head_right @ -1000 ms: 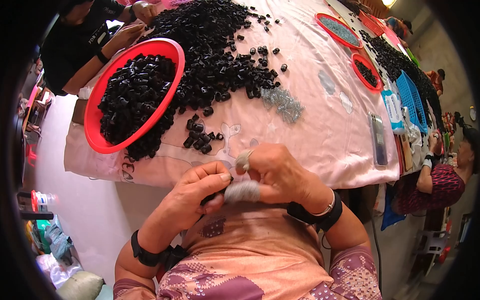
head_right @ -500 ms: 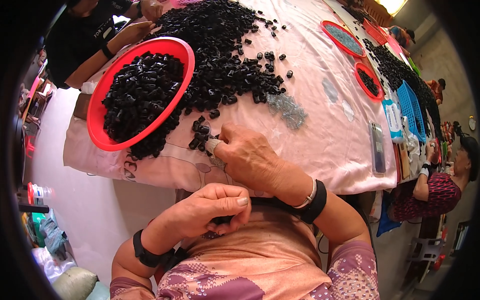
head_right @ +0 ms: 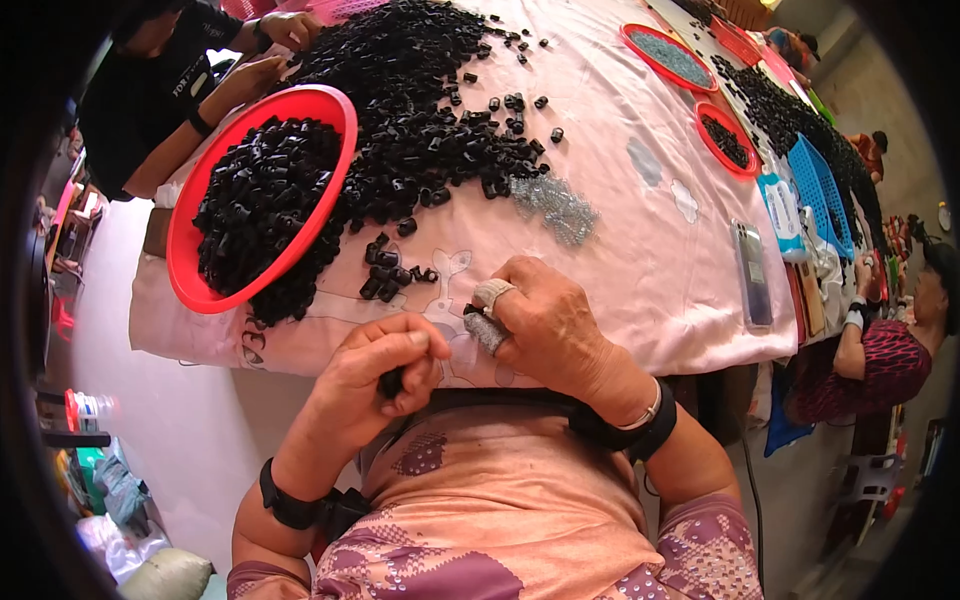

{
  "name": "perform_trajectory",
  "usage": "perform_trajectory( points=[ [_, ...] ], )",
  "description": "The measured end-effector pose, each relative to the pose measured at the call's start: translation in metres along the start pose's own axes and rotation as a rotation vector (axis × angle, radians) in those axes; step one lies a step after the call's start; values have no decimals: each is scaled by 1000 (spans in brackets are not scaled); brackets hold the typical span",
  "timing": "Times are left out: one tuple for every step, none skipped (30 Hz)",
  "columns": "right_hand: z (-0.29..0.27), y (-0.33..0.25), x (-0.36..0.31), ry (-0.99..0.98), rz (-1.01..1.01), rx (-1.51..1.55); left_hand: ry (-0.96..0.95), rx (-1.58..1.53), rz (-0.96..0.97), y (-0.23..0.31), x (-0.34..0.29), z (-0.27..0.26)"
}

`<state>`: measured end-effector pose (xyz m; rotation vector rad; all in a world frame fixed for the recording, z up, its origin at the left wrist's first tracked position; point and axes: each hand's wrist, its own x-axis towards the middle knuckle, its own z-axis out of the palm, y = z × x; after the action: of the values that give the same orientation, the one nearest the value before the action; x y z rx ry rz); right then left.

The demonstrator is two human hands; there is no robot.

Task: Assembling small black and white plastic components by hand.

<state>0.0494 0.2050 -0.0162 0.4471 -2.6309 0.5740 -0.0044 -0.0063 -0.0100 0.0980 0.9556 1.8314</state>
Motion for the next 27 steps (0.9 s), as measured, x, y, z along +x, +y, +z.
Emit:
perform_trajectory(
  points=[
    [-2,0,0,2,23,80,-2,7,-7,0,1,1],
    [-4,0,0,5,45,160,24,62,37,-1,1,0],
    [-5,-1,0,9,47,163,53,117,86,-1,1,0],
    [-6,-2,0,32,19,228,54,121,84,-2,2,1],
    [-6,-4,0,54,-9,293,87,138,104,-3,4,2],
    [-7,-7,1,55,-8,294,118,154,124,-4,4,3],
    [-8,-10,2,64,-29,341,119,155,123,-4,4,3],
    [-9,-12,2,71,-50,388,103,124,119,-3,3,4],
    [-8,-14,3,70,-52,390,90,91,118,-3,2,4],
    [-8,-16,4,62,-62,391,93,90,121,-3,2,4],
    [-7,-18,4,53,-72,392,103,112,106,-4,2,3],
    [-7,-18,4,51,-73,392,110,133,90,-5,2,3],
    [-7,-18,4,49,-85,393,111,131,91,-4,2,3],
    [-6,-17,3,48,-97,395,97,181,91,-3,2,4],
    [-6,-17,3,47,-97,394,82,234,88,-2,1,5],
    [-4,-16,2,53,-82,416,81,234,87,-3,2,4],
    [-4,-16,1,60,-67,438,60,192,108,-4,3,1],
    [-4,-16,1,60,-66,438,40,150,129,-5,3,-1],
    [-3,-16,1,59,-24,503,39,150,127,-6,3,-2],
    [-4,-15,2,58,19,568,24,139,118,-6,4,-3],
    [-4,-15,2,58,19,568,11,128,111,-6,4,-4],
    [-6,-14,2,33,34,554,10,128,111,-6,4,-5],
    [-7,-13,2,7,47,539,10,80,108,-7,4,-6],
    [-7,-10,2,10,48,537,7,32,105,-7,4,-6],
    [-6,-8,1,18,25,520,4,33,104,-7,4,-5],
    [-6,-6,1,26,1,503,4,31,108,-6,4,-4],
    [-7,-7,1,27,1,502,6,28,112,-6,3,-3]
  ],
)
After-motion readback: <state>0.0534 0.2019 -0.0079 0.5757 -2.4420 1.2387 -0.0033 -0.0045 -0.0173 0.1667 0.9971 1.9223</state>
